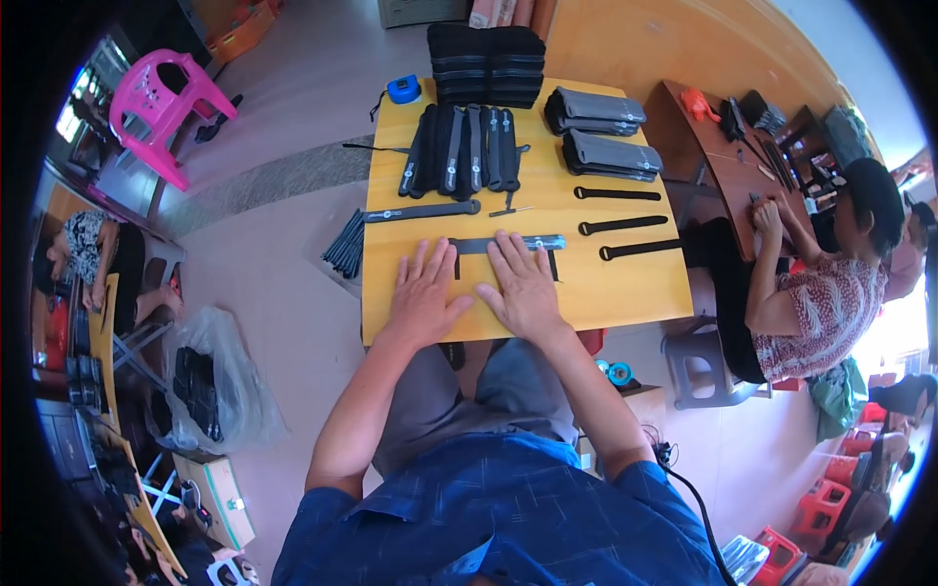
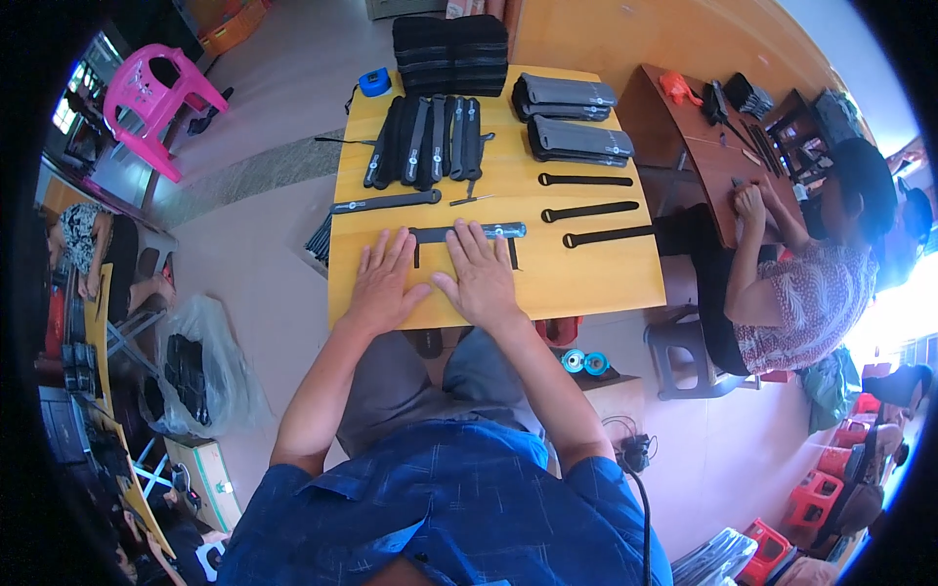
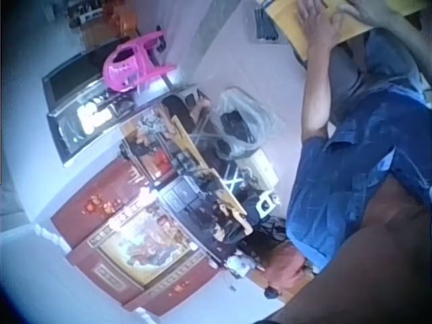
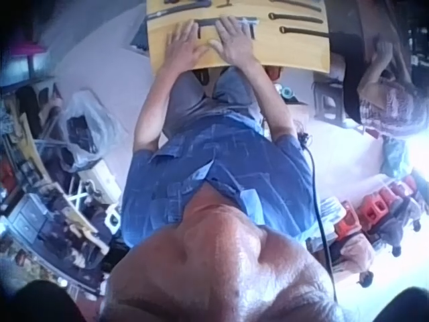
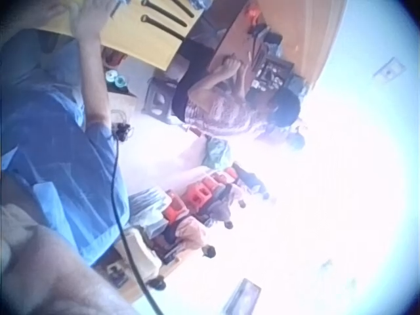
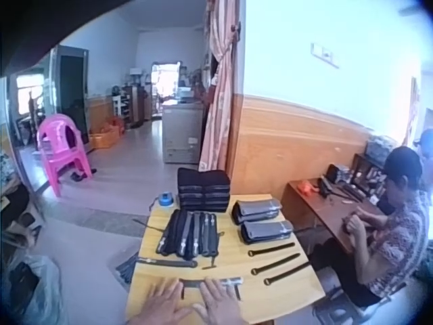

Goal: Assembling plastic end-pieces onto synthetic fabric straps and organizing them on a workbench.

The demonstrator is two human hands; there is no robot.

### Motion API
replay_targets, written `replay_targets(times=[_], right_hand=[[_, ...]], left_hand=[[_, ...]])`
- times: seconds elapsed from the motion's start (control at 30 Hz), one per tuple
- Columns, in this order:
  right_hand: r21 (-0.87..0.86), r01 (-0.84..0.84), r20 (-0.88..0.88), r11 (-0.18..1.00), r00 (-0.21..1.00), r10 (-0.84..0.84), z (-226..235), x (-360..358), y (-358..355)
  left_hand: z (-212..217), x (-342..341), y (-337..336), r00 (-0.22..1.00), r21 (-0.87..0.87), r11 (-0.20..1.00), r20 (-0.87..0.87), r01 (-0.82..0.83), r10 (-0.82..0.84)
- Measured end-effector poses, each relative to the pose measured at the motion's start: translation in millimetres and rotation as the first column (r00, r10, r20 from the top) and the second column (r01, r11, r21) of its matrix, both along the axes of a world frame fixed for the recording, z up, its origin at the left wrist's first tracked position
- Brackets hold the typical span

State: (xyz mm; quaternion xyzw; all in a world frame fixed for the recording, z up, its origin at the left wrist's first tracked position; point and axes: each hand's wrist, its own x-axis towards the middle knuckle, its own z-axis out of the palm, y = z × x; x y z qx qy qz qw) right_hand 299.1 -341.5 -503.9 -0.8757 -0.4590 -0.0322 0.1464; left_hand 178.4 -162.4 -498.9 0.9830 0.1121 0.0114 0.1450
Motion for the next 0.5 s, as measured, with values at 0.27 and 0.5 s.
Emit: replay_targets(times=[0.27,0.5], right_hand=[[0.032,-0.074,-0.078,0.997,0.994,0.077,-0.2,3.7,-3.3],[0.053,0.152,-0.047,0.987,0.988,-0.149,1.7,20.3,-45.5]], left_hand=[[5.4,2.7,0.7,1.000,0.000,1.000,-0.002,0.026,-0.026],[2.1,-0.7,1.9,0.999,-0.003,0.999,-0.009,0.032,-0.032]])
